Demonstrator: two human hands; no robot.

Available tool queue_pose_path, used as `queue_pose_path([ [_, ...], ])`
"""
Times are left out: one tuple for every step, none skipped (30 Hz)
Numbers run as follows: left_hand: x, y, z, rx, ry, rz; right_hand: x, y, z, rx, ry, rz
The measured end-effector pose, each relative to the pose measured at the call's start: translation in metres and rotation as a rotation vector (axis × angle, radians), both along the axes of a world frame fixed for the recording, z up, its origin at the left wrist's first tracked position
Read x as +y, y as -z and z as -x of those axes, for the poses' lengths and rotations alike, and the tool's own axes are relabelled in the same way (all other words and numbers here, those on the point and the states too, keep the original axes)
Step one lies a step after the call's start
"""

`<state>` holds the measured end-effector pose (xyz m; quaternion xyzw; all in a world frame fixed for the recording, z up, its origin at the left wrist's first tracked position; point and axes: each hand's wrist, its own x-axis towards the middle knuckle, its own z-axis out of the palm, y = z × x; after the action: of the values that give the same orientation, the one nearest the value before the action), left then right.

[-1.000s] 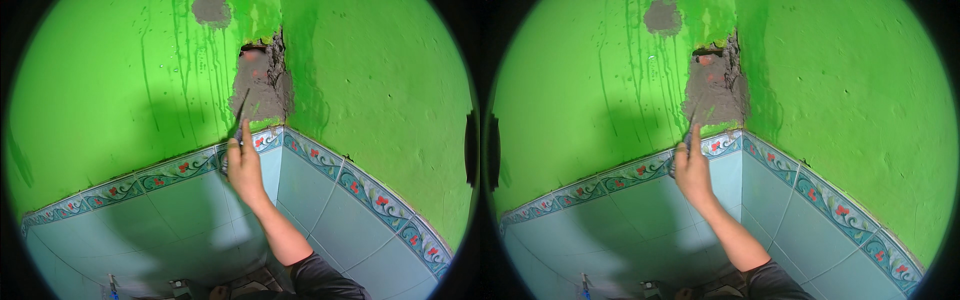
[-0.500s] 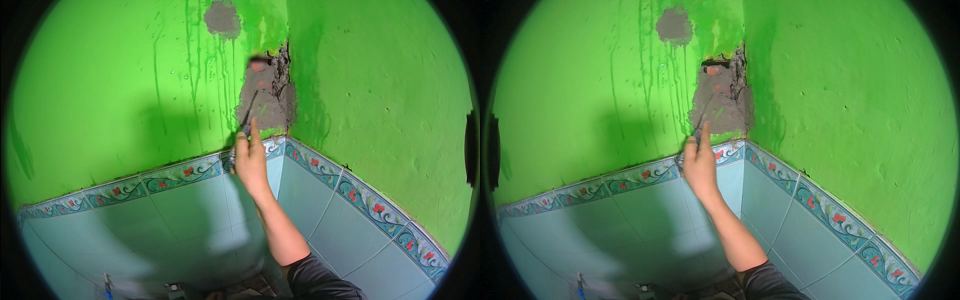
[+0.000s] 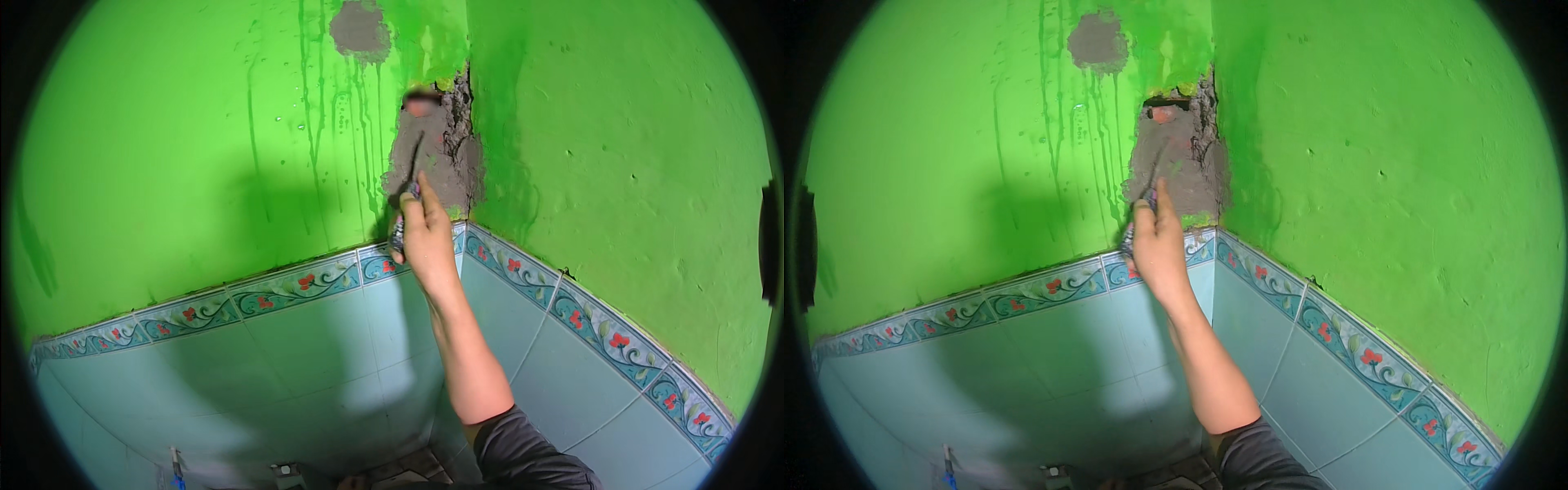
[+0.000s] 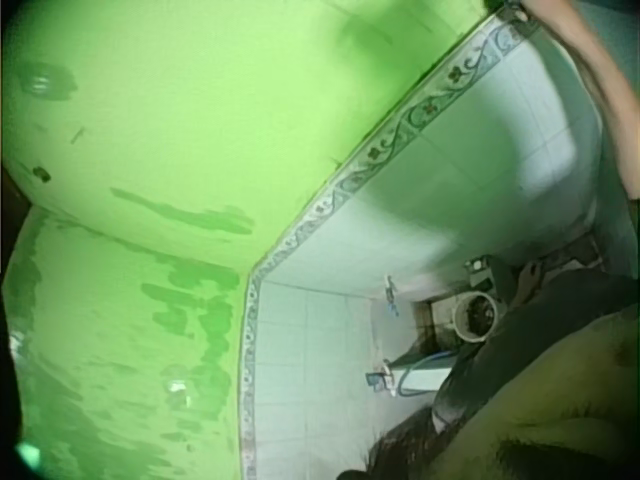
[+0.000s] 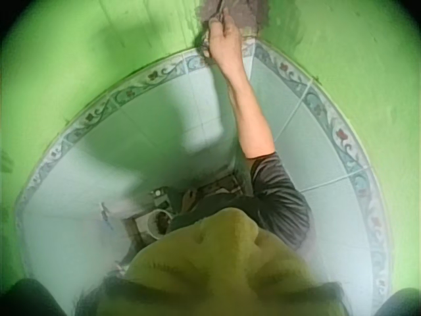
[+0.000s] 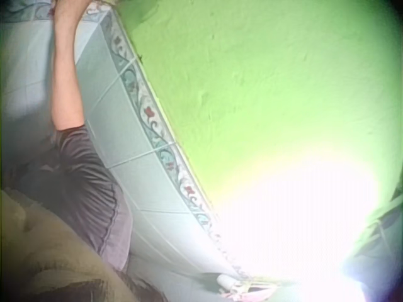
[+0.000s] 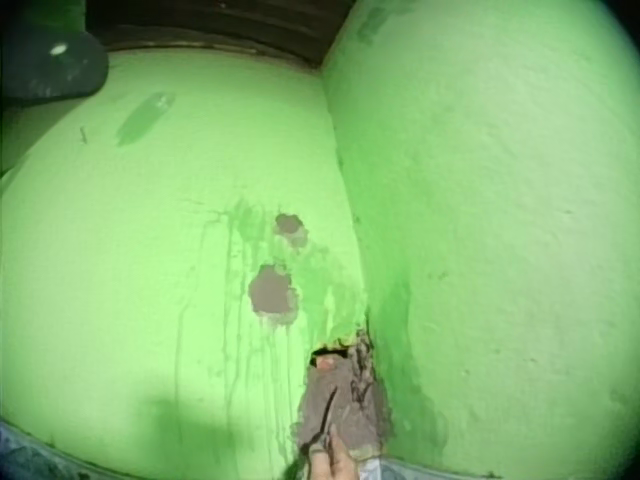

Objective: The person applies wet plaster to a damaged corner of a tiled wall using a putty knife.

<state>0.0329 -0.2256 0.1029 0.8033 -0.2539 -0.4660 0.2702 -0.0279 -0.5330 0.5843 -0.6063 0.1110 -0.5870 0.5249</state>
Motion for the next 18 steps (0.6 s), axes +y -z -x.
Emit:
queue_pose_path([
  [0.000,0.003,-0.001,-0.001,0.001,0.001,0.005,-0.005,0.002,0.013,-0.059,0.018],
  [0.000,0.007,-0.002,-0.002,0.000,0.002,0.008,-0.010,0.004,0.011,-0.059,0.012],
  [0.001,0.008,-0.003,-0.004,0.000,0.005,0.011,-0.014,0.007,-0.030,-0.111,-0.008],
  [0.001,0.010,-0.003,-0.005,0.000,0.007,0.014,-0.015,0.009,-0.070,-0.164,-0.028],
  [0.003,0.011,-0.005,-0.009,-0.002,0.009,0.014,-0.012,0.013,-0.083,-0.171,-0.022],
  [0.003,0.016,-0.005,-0.008,0.003,0.019,0.014,-0.007,0.014,-0.080,-0.171,-0.017],
  [0.003,0.020,-0.007,-0.008,0.004,0.029,0.011,0.000,0.014,-0.093,-0.096,-0.016],
  [0.005,0.027,-0.007,-0.012,0.008,0.040,0.010,0.003,0.013,-0.107,-0.021,-0.015],
  [0.005,0.028,-0.006,-0.011,0.012,0.045,0.010,0.004,0.014,-0.128,-0.063,-0.058],
  [0.003,0.029,-0.007,-0.009,0.013,0.064,0.010,0.004,0.012,-0.125,-0.065,-0.058],
  [0.002,0.031,-0.006,-0.004,0.008,0.051,0.010,0.004,0.009,-0.073,-0.076,-0.052],
  [0.001,0.026,-0.005,-0.001,-0.001,0.038,0.010,0.003,0.006,-0.024,-0.090,-0.046],
  [0.000,0.021,-0.005,0.004,-0.012,0.012,0.015,0.005,0.007,-0.056,-0.158,-0.025],
  [0.000,0.016,-0.004,0.003,-0.015,0.014,0.023,0.005,0.010,-0.057,-0.161,-0.024],
  [0.002,0.012,-0.001,0.001,-0.013,-0.016,0.030,0.007,0.014,-0.039,-0.103,-0.009],
  [0.004,0.010,0.001,0.000,-0.011,-0.045,0.035,0.009,0.015,-0.022,-0.045,0.005],
  [0.006,0.014,0.001,0.004,-0.014,-0.046,0.036,0.012,0.014,-0.037,0.000,0.011],
  [0.008,0.021,0.001,0.008,-0.013,-0.046,0.035,0.016,0.010,-0.033,-0.004,0.011],
])
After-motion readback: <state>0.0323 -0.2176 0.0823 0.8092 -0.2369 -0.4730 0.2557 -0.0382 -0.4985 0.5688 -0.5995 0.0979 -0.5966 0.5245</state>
